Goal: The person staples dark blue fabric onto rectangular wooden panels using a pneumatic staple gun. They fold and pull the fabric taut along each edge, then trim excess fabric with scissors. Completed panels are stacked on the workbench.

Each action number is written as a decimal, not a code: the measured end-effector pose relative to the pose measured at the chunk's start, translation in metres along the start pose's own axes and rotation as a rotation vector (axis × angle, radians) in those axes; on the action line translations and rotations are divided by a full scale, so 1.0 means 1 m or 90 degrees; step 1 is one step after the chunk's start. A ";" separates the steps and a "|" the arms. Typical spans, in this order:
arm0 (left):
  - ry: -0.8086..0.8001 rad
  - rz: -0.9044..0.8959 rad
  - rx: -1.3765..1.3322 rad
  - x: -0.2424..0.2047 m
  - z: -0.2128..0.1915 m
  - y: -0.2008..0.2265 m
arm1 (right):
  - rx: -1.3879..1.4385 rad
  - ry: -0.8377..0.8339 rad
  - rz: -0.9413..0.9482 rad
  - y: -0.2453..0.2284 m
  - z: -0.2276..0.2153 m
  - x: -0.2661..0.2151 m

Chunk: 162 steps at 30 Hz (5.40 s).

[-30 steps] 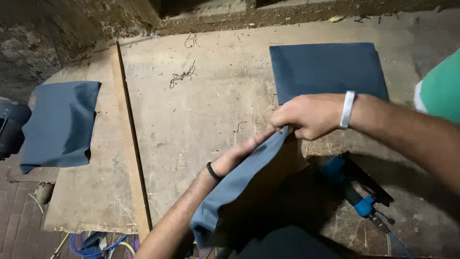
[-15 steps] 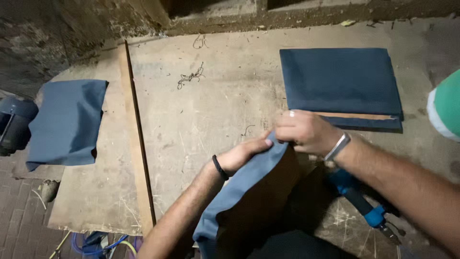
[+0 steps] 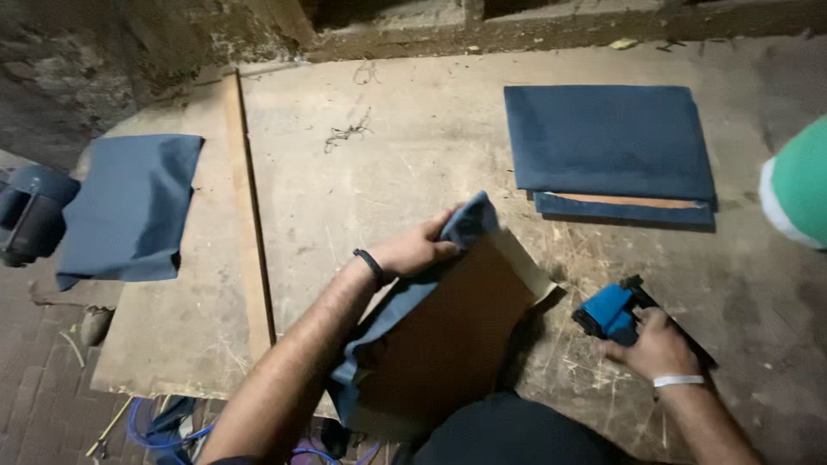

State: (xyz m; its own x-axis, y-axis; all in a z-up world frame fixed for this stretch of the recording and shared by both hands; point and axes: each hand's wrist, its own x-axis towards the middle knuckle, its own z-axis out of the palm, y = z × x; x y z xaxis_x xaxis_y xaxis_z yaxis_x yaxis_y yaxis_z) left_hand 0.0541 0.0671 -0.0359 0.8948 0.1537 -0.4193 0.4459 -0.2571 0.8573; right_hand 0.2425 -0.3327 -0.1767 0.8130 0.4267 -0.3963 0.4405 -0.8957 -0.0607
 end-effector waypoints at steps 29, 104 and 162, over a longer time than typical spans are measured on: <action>-0.036 0.073 0.175 -0.004 -0.008 -0.001 | 0.320 -0.179 -0.124 -0.125 -0.114 -0.034; 0.380 0.135 -0.528 -0.164 0.061 -0.189 | 0.247 -0.091 -0.048 -0.061 0.005 -0.033; 0.596 0.145 0.022 -0.146 0.071 -0.141 | 1.022 -0.090 0.038 -0.106 -0.032 -0.083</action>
State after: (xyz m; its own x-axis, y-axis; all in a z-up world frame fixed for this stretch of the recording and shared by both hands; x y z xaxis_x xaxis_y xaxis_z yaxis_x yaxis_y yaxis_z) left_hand -0.1377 0.0131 -0.1165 0.5849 0.7915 0.1774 0.2772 -0.4006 0.8733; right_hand 0.1408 -0.2687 -0.1077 0.7334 0.4550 -0.5051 -0.4966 -0.1488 -0.8551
